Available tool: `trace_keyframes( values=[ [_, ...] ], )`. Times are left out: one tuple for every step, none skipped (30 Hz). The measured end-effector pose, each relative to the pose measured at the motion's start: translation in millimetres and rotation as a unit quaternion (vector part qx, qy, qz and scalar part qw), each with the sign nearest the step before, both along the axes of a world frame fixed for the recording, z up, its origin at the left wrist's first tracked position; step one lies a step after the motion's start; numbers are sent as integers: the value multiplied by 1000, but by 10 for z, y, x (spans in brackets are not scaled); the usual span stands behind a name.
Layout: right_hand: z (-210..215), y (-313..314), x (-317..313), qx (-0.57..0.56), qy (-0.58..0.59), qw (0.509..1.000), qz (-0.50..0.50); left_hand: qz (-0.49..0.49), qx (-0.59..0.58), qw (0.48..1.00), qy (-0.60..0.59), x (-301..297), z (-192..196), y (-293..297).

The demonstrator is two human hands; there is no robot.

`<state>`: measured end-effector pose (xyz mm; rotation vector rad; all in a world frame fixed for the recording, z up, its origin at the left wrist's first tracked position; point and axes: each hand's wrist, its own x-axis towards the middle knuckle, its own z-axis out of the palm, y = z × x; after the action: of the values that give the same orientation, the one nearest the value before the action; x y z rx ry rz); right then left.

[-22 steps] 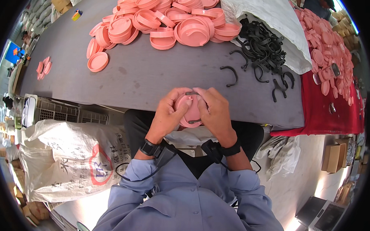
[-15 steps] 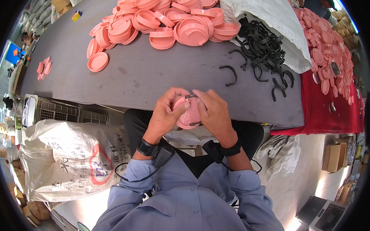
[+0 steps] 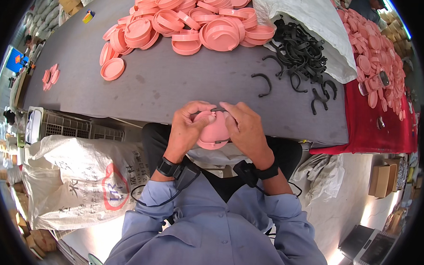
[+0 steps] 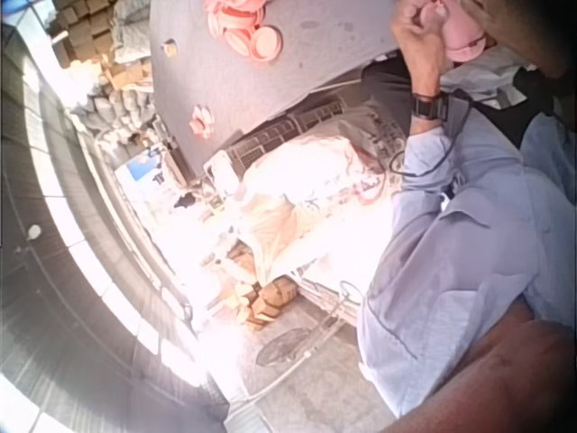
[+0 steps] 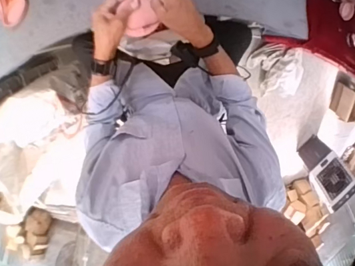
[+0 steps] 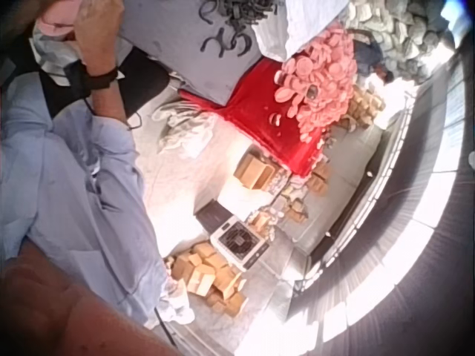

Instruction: The recorder is assembling pink plastic lids with black rubber or plastic components.

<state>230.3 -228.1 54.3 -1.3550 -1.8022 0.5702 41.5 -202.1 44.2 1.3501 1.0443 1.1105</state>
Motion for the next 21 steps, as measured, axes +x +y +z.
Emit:
trace_keyframes(
  values=[
    [30, -26, -29, 15, 22, 1000, -16, 1, -1, 1000, 0, -22, -25, 5],
    [67, -57, -50, 30, 44, 998, -33, 11, -15, 1000, -8, -58, -50, 16],
    [129, -102, -59, 29, 44, 998, -31, 22, -29, 999, -17, -89, -68, 27],
    [207, -167, -52, 41, 36, 998, 22, 22, -31, 999, -17, -96, -53, 30],
    [240, -205, -39, 53, 28, 995, 75, 22, -65, 997, -29, -101, -13, 35],
    [183, -208, -13, 50, 28, 995, 76, 22, -98, 994, -41, -107, 23, 40],
    [112, -198, 17, 70, 15, 991, 111, 22, -89, 996, -18, -115, 50, 51],
    [68, -202, 41, 89, 3, 985, 146, 23, -91, 995, -18, -122, 64, 61],
    [48, -226, 65, 86, 3, 985, 146, 9, -100, 994, -39, -128, 73, 69],
    [71, -233, 65, 88, 3, 985, 152, -3, -108, 992, -60, -141, 82, 85],
    [95, -241, 59, 89, 3, 984, 157, -1, -110, 992, -61, -148, 90, 96],
    [121, -265, 37, 87, 4, 983, 159, -17, -107, 993, -56, -153, 97, 102],
    [151, -307, 15, 84, -10, 984, 158, -33, -102, 993, -53, -144, 106, 106],
    [162, -338, -7, 82, -25, 984, 156, -31, -103, 993, -53, -126, 114, 110],
    [151, -353, -28, 81, -25, 984, 159, -34, -98, 994, -43, -100, 120, 112],
    [132, -368, -53, 88, -32, 985, 146, -38, -95, 994, -32, -81, 121, 107],
    [112, -378, -67, 95, -39, 986, 133, -36, -97, 994, -32, -66, 119, 96],
    [90, -381, -71, 93, -38, 986, 135, -38, -108, 993, -33, -51, 117, 83],
    [66, -381, -77, 106, -42, 985, 129, -40, -120, 991, -33, -46, 112, 72],
    [48, -380, -82, 120, -46, 984, 123, -38, -121, 991, -33, -45, 91, 63],
    [38, -383, -83, 119, -45, 984, 125, -42, -104, 993, -38, -46, 57, 55]
  ],
)
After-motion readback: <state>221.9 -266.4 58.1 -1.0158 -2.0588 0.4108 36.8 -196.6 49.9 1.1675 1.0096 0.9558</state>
